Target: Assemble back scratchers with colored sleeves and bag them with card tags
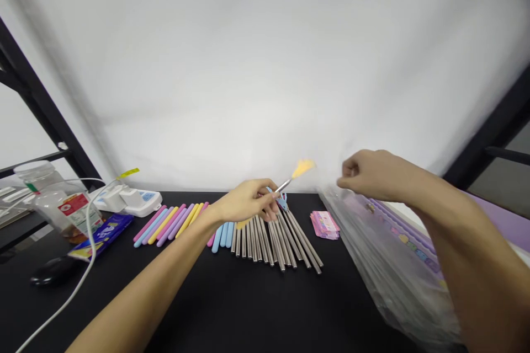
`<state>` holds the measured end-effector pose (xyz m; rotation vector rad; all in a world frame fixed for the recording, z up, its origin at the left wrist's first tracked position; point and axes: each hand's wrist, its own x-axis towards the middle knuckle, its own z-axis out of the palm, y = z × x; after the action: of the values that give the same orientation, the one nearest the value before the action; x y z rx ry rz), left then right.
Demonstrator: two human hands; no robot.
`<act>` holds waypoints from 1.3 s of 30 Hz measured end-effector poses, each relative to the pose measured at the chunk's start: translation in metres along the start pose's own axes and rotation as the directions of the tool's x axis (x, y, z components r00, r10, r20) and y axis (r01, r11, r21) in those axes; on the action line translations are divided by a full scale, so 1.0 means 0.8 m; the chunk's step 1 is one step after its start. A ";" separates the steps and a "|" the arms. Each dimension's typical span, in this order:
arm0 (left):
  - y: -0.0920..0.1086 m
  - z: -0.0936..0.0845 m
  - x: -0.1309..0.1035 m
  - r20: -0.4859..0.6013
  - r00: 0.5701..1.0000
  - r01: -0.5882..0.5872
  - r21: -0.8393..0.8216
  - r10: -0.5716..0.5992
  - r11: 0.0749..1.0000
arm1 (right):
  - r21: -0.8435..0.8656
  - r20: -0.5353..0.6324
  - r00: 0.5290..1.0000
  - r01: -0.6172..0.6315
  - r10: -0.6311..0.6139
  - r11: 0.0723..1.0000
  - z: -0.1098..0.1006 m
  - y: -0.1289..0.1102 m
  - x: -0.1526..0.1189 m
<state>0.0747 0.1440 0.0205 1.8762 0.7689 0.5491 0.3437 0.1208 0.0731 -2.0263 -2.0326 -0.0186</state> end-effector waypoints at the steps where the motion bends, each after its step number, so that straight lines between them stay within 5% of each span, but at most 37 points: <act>1: 0.002 0.000 0.000 0.009 1.000 -0.002 -0.188 0.004 0.982 | 0.096 0.032 0.999 0.028 -0.031 0.995 -0.002 -0.018 -0.004; 5: 0.006 -0.005 -0.001 0.027 0.997 -0.047 -0.602 0.079 0.797 | 0.505 0.097 0.943 0.230 -0.319 0.832 0.016 -0.072 -0.007; 8: 0.001 -0.012 -0.001 -0.007 0.998 -0.052 -0.650 0.063 0.758 | 0.745 0.097 0.847 0.286 -0.523 0.602 0.040 -0.081 0.002; 10: -0.003 -0.016 0.000 -0.035 0.999 -0.033 -0.637 0.013 0.770 | 0.796 0.088 0.832 0.271 -0.547 0.541 0.049 -0.080 0.006; 16: -0.002 -0.009 0.006 -0.208 0.974 -0.066 -0.638 -0.090 0.767 | 0.686 0.181 0.838 0.267 -0.515 0.676 0.057 -0.089 0.001; 23: 0.006 0.002 0.009 -0.338 0.939 -0.200 -0.684 -0.062 0.702 | 0.624 0.003 0.910 0.322 -0.414 0.712 0.067 -0.105 -0.003; 29: 0.002 -0.027 0.002 -0.514 0.844 -0.306 -0.694 -0.151 0.652 | 0.666 0.205 0.888 0.181 -0.411 0.724 0.045 -0.068 0.003; 34: -0.017 -0.044 -0.008 -0.540 0.821 -0.172 -0.544 -0.186 0.821 | 0.478 0.225 0.902 0.227 -0.369 0.848 0.023 -0.035 0.007; 39: -0.030 -0.047 -0.014 -0.458 0.887 -0.121 -0.355 -0.060 0.927 | 0.375 0.375 0.866 0.186 -0.332 0.908 0.018 -0.012 0.011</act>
<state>0.0354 0.1668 0.0134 1.4119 0.8669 1.1124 0.3321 0.1317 0.0629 -1.6341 -2.3623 0.7315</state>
